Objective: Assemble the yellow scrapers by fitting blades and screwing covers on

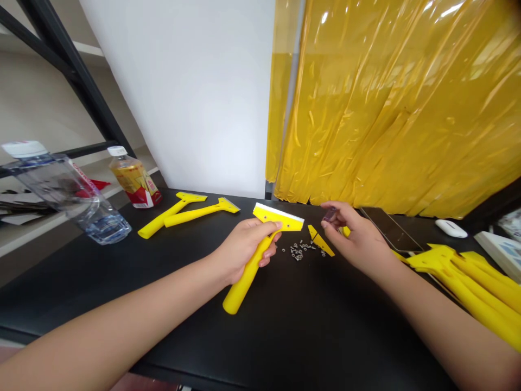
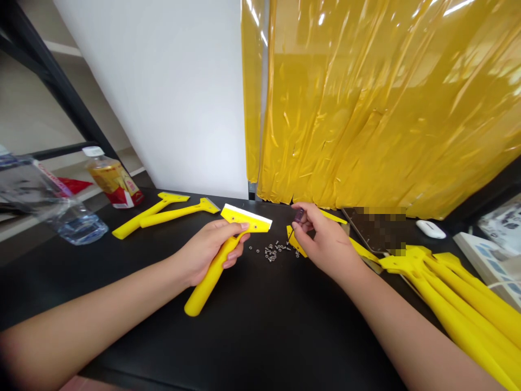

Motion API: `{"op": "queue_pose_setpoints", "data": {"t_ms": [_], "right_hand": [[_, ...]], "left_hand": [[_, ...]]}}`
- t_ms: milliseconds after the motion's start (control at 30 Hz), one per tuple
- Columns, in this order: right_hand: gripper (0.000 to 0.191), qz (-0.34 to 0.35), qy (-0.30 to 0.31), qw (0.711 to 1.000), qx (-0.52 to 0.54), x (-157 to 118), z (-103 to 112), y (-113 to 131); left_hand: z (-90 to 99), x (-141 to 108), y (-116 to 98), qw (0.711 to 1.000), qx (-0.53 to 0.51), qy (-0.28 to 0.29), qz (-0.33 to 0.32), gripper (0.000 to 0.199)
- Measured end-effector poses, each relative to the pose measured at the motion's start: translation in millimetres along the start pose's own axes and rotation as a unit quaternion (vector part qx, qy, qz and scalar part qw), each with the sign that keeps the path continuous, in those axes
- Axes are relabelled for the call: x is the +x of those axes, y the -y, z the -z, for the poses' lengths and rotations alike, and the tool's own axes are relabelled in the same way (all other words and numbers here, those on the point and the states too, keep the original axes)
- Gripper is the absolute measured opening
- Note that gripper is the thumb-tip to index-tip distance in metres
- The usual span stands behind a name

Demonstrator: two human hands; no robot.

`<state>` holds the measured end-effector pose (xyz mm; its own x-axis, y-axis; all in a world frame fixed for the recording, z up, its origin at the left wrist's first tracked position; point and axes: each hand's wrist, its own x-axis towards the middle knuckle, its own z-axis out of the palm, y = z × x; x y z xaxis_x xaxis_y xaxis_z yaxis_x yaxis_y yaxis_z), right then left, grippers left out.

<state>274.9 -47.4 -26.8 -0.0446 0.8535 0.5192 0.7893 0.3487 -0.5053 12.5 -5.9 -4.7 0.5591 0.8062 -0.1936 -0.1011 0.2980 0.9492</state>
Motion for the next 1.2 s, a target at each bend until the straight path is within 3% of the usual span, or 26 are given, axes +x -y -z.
{"op": "queue_pose_setpoints", "data": {"t_ms": [267, 533, 800, 1200], "right_hand": [[0.032, 0.011, -0.012, 1.000, 0.002, 0.6, 3.8, 4.6], [0.034, 0.033, -0.178, 0.978, 0.106, -18.0, 17.7, 44.4], [0.033, 0.113, -0.123, 0.982, 0.087, -30.6, 5.2, 60.1], [0.030, 0.152, -0.101, 0.983, 0.005, -25.7, 8.0, 61.1]], "left_hand": [[-1.5, 1.1, 2.3, 1.000, 0.019, -0.020, 0.004, 0.031], [-1.1, 4.3, 12.2, 0.999, 0.028, -0.018, 0.033, 0.030], [-2.0, 3.9, 12.5, 0.999, 0.024, -0.003, 0.043, 0.032], [-3.4, 1.5, 11.9, 0.999, 0.023, 0.009, 0.041, 0.032]]}}
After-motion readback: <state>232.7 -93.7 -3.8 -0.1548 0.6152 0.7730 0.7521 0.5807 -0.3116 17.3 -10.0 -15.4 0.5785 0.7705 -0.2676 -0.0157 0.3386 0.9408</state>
